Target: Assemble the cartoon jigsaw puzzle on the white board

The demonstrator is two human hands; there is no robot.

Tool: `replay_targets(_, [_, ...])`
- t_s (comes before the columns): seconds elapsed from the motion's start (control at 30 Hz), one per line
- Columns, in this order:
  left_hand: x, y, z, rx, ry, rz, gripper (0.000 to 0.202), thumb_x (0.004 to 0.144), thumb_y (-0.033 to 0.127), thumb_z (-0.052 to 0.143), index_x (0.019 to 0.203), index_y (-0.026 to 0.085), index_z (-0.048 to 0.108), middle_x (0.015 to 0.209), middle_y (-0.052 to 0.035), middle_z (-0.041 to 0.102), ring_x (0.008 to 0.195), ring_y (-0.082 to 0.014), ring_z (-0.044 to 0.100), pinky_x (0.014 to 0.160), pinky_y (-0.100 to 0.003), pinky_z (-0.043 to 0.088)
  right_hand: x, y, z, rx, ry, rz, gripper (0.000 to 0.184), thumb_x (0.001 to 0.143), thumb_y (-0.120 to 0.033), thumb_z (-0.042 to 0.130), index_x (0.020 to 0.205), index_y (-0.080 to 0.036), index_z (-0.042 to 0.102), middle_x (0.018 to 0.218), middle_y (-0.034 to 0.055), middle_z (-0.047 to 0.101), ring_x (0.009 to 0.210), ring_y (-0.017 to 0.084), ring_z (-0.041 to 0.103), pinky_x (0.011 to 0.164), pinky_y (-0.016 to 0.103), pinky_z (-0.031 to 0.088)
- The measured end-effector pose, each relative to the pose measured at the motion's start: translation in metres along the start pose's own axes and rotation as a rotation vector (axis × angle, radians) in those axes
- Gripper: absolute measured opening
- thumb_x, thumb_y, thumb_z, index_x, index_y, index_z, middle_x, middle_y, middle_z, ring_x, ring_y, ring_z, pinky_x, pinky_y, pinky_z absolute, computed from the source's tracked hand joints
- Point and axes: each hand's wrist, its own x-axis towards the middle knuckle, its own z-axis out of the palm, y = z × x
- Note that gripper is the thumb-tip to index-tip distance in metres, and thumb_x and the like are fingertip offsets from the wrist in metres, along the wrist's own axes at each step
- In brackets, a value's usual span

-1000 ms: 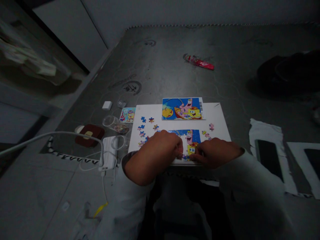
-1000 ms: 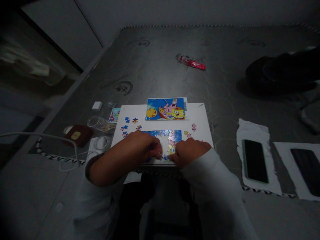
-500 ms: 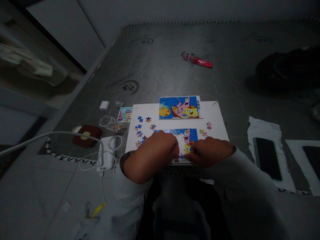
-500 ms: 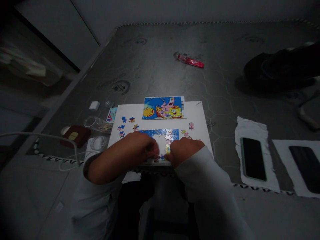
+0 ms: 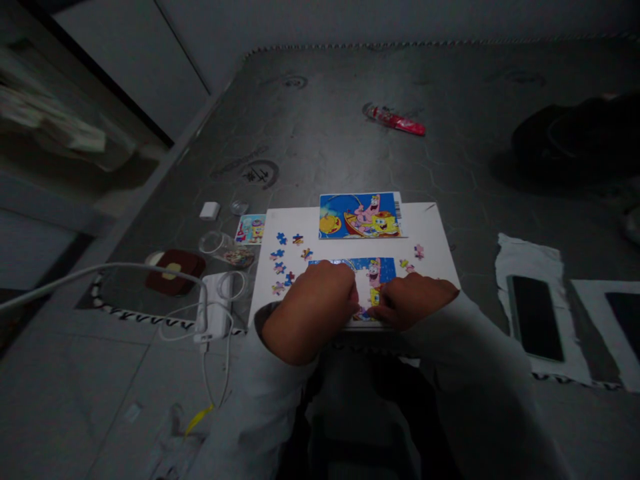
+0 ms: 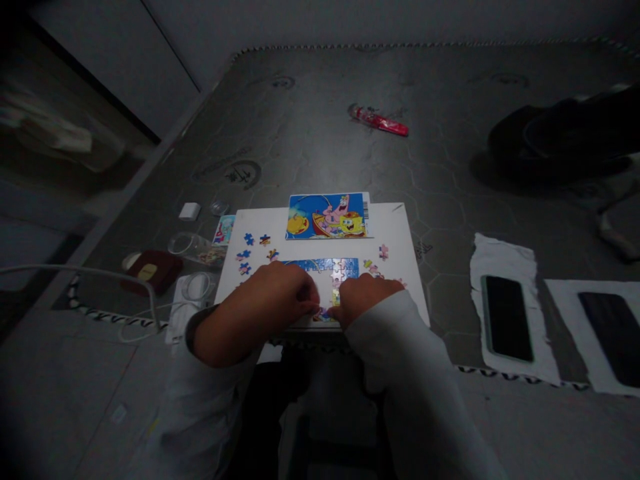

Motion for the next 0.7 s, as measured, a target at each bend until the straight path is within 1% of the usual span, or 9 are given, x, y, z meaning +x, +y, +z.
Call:
replay_targets(0.1, [0.0000,0.0028,0.0006,0.021,-0.015,-0.034,0.017,0.091,0.029,0.068,0.098,0.019,0.079,0.095,-0.0093,0.079,0.081,-0.0240,0.071,0.074,-0.036,0.050,-0.0001,0.0004,0.0004,0.000,0.008,-0.003,0.043,0.096,-0.058,0.056,0.112,-0.025,0.079,0.116,0.0176,0.077,0.112,0.037,0.072,0.089,0.052,0.055])
replay_targets(0.23, [-0.0011,0.0062,0.0005,0.032,-0.009,-0.064,0.019,0.087,0.032,0.077,0.100,0.020,0.080,0.095,-0.0100,0.079,0.084,-0.0263,0.071,0.079,-0.038,0.053,0.0000,0.0006,0.0000,0.015,-0.011,-0.009,0.041,0.096,-0.055,0.056,0.109,-0.024,0.079,0.117,0.0176,0.077,0.113,0.037,0.071,0.090,0.053,0.054])
replay_targets(0.33, [-0.0016,0.0055,-0.0008,0.028,-0.020,-0.064,0.019,0.087,0.033,0.076,0.100,0.019,0.080,0.093,-0.0106,0.078,0.086,-0.0272,0.072,0.080,-0.038,0.053,0.0000,0.0003,-0.0011,0.011,-0.013,-0.005,0.040,0.096,-0.055,0.056,0.107,-0.024,0.078,0.118,0.0161,0.077,0.115,0.037,0.070,0.091,0.052,0.054])
replay_targets(0.47, [-0.0018,0.0032,-0.0019,0.026,-0.017,-0.048,0.021,0.089,0.037,0.075,0.098,0.019,0.079,0.088,-0.0096,0.077,0.088,-0.0266,0.072,0.082,-0.036,0.053,-0.0008,-0.0001,-0.0023,-0.002,-0.021,-0.004,0.041,0.097,-0.056,0.054,0.109,-0.025,0.077,0.117,0.0151,0.077,0.114,0.035,0.071,0.091,0.050,0.054])
replay_targets(0.6, [-0.0033,0.0062,-0.0013,0.001,-0.021,-0.037,0.022,0.090,0.039,0.076,0.098,0.018,0.079,0.093,-0.0099,0.077,0.089,-0.0276,0.072,0.081,-0.037,0.053,-0.0018,-0.0002,-0.0019,-0.003,-0.016,0.001,0.043,0.097,-0.056,0.052,0.111,-0.024,0.078,0.117,0.0169,0.077,0.112,0.035,0.072,0.088,0.049,0.055])
replay_targets(0.7, [-0.0050,0.0094,0.0000,0.029,-0.016,-0.049,0.021,0.090,0.037,0.077,0.097,0.018,0.079,0.095,-0.0116,0.077,0.095,-0.0311,0.072,0.082,-0.039,0.054,-0.0012,0.0003,-0.0007,-0.007,-0.022,-0.001,0.043,0.097,-0.056,0.052,0.112,-0.024,0.078,0.115,0.0168,0.077,0.111,0.036,0.072,0.087,0.050,0.055])
